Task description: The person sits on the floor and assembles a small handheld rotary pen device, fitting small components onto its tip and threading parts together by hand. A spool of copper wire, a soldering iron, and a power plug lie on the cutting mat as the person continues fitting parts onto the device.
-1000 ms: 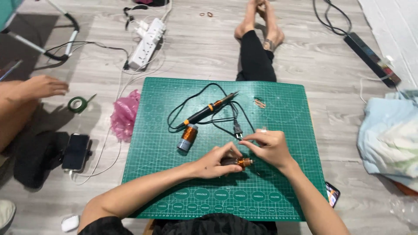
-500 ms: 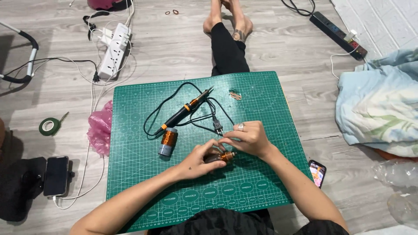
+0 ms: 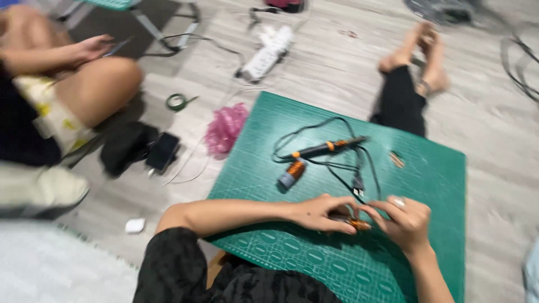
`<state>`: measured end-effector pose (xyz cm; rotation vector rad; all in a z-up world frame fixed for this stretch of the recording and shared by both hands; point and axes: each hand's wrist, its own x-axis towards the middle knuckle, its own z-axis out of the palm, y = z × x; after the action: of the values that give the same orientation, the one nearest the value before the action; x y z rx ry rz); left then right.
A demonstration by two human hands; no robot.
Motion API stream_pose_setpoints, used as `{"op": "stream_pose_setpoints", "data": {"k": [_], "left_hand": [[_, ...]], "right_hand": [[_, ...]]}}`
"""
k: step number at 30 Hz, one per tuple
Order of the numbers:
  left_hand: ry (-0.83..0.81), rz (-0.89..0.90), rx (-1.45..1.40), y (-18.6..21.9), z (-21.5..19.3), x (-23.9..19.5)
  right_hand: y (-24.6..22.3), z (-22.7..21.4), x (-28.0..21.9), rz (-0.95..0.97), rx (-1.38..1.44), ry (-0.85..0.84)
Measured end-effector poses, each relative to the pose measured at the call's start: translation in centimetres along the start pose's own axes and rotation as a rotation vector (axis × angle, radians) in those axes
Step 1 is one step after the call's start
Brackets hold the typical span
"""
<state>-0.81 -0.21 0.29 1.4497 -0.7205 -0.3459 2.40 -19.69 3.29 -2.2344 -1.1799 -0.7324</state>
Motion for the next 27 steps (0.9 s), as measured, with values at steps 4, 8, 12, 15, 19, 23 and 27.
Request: {"op": "stream_pose_setpoints", "data": {"k": [4,8,12,15,19,23,27], "left_hand": [[-0.034,-0.026,-0.113,-0.4,0.0,-0.5],[-0.026,-0.017,-0.111,-1.7,-0.2,-0.6],[-0.008,0.003,-0.092,-2.5,-0.1,-0.4],[0.022,-0.021,-0.089,-2.7,-0.2,-0.3],[0.005,-0.026,-0.080,-3.2,-0.2,-0.2],[0.007,-0.025,-0.090,-2.7,-0.2,-0.3],[0.002,-0.018,-0.082,-2.6,-0.2,-0.4]], "right_hand": [[-0.6,0.1,-0.4,0.168,-0.017,-0.070],[-0.3,0.7,-0.8,0.185,-0.014,-0.059],[0.1,0.9,-1.2,0.197,-0.012,-0.060],[0.2,1.0,-1.3,0.195,-0.012,-0.065],[0.4,1.3,-1.8,0.231,-0.023,-0.077],[0.7,1.4,-2.0,0.228,-0.035,-0.093],[-0.1,1.2,-1.3,0.223,-0.003,-0.115]]}}
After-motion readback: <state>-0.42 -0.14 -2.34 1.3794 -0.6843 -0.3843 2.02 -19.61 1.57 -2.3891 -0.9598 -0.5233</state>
